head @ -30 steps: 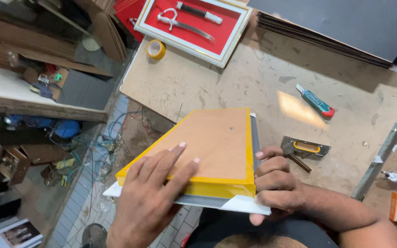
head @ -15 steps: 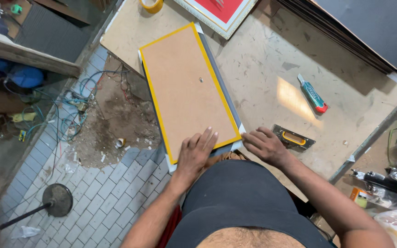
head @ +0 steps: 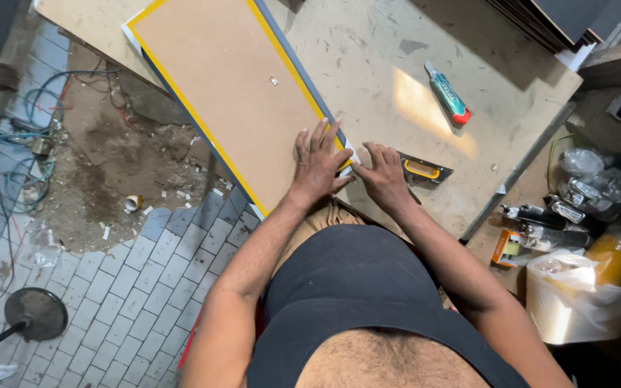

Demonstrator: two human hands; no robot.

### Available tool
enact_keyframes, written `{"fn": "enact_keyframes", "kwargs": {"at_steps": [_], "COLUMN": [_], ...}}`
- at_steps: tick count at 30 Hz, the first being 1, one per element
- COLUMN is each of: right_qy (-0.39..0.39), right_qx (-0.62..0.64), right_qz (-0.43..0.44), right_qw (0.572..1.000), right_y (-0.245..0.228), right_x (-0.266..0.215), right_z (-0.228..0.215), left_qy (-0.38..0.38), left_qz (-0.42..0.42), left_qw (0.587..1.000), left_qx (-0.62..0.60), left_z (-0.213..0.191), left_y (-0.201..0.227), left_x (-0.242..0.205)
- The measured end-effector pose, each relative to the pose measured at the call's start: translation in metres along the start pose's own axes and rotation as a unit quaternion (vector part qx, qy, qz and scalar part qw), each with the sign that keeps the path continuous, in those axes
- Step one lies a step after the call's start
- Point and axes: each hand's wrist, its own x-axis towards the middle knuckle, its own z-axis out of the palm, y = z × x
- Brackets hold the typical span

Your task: The person applies yellow tape to the edges of rectangular frames on a workbench. They use a utility knife to cut the tape and a small metal tool to press it down, repeating the process on multiple frames.

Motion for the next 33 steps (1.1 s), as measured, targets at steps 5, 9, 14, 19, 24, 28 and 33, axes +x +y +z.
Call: {"fn": "enact_keyframes", "kwargs": {"at_steps": [5, 9, 14, 19, 24, 28, 33], "right_qy": [-0.039, -0.148, -0.269, -0.294, -0.305, -0.230, -0.188], "right_qx": [-0.021, -0.014, 0.044, 0.106, 0.073, 0.092, 0.054], "right_qz": [0.181, 0.294, 0.322, 0.268, 0.276, 0.276, 0.234], "right_qw": [0.982, 0.944, 0.907, 0.911, 0.909, 0.929, 0.952], "right_y": [0.007, 0.020, 0.029, 0.010, 0.001, 0.000, -0.002], "right_x": [-0.033, -0.055, -0.035, -0.001, 0.006, -0.002, -0.008], "right_z": [-0.033, -0.045, -0.032, -0.010, -0.002, 0.006, -0.001], "left_qy": [0.009, 0.011, 0.013, 0.021, 0.028, 0.030, -0.019], "left_qz": [0.006, -0.001, -0.002, -0.005, -0.005, 0.000, -0.020], "left_qw": [1.000, 1.000, 1.000, 1.000, 1.000, 0.999, 0.999], "left_qx": [0.002, 0.000, 0.004, 0.003, 0.005, 0.024, -0.043], "left_z": [0.010, 0.013, 0.008, 0.011, 0.016, 0.017, 0.010], "left_y": [-0.005, -0.006, -0.004, -0.004, -0.008, -0.007, -0.010], "left_x": [0.000, 0.000, 0.001, -0.002, -0.002, -0.002, -0.005]}}
